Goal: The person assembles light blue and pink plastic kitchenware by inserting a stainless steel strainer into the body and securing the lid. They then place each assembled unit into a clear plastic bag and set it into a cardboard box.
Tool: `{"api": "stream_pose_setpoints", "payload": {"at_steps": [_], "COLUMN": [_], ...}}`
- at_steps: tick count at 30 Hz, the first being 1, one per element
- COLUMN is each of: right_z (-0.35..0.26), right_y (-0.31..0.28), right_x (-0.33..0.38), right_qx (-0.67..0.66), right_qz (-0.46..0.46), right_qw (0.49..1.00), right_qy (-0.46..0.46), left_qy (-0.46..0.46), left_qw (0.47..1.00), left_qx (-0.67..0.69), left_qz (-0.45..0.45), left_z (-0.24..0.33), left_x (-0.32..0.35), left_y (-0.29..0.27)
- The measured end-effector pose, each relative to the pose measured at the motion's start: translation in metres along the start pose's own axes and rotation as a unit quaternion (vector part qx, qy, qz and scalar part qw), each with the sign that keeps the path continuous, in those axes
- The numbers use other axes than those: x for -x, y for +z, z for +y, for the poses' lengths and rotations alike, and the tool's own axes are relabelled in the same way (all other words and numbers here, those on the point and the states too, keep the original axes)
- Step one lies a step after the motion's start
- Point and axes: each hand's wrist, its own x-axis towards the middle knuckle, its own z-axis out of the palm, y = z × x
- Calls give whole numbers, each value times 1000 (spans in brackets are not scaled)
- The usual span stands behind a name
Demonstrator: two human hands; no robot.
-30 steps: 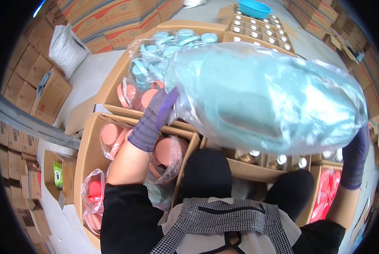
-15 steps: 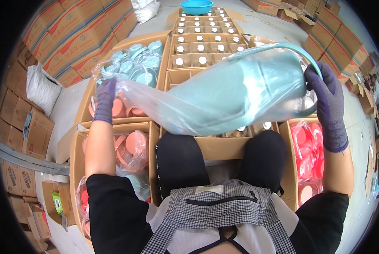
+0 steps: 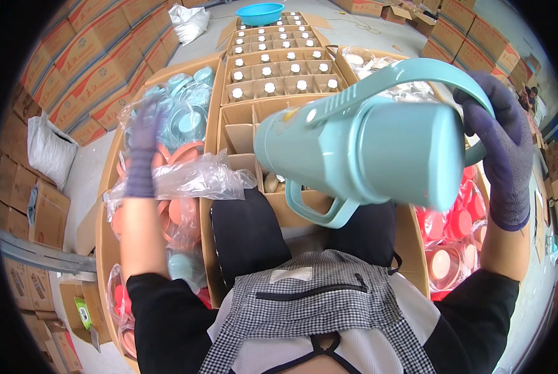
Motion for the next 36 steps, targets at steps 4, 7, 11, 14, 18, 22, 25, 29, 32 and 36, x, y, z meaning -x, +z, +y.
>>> {"api": "stream_pose_setpoints", "payload": {"at_steps": [4,7,11,14,18,22,25,29,32,36], "right_z": [-27,-18,22,32,33,62,104,130,135,135], "right_y": [-2,-6,-8,-19,-1,30,37,55,89,136], "right_x": [14,39,94,138,203,256,273,279,260,223], "right_qx": [-21,-40,119,10,40,5,-114,-413,28,-47], "right_qz": [-50,-85,-72,64,-75,3,23,-142,-208,-207], "right_qw": [998,995,990,998,993,978,913,831,976,962], "right_qy": [-31,23,30,18,-80,207,391,344,56,171], "left_qy": [-296,-396,-434,-466,-435,-424,-407,-295,-260,-193], "left_qw": [800,563,490,427,503,587,650,682,696,719], "left_qx": [192,478,619,703,676,652,638,668,652,651], "left_qz": [-486,-545,-434,-326,-316,-223,-71,39,149,152], "left_z": [77,113,161,169,150,152,179,195,176,139], "left_x": [49,111,172,188,201,212,206,150,93,29], "left_y": [135,179,197,196,194,180,157,133,139,139]}}
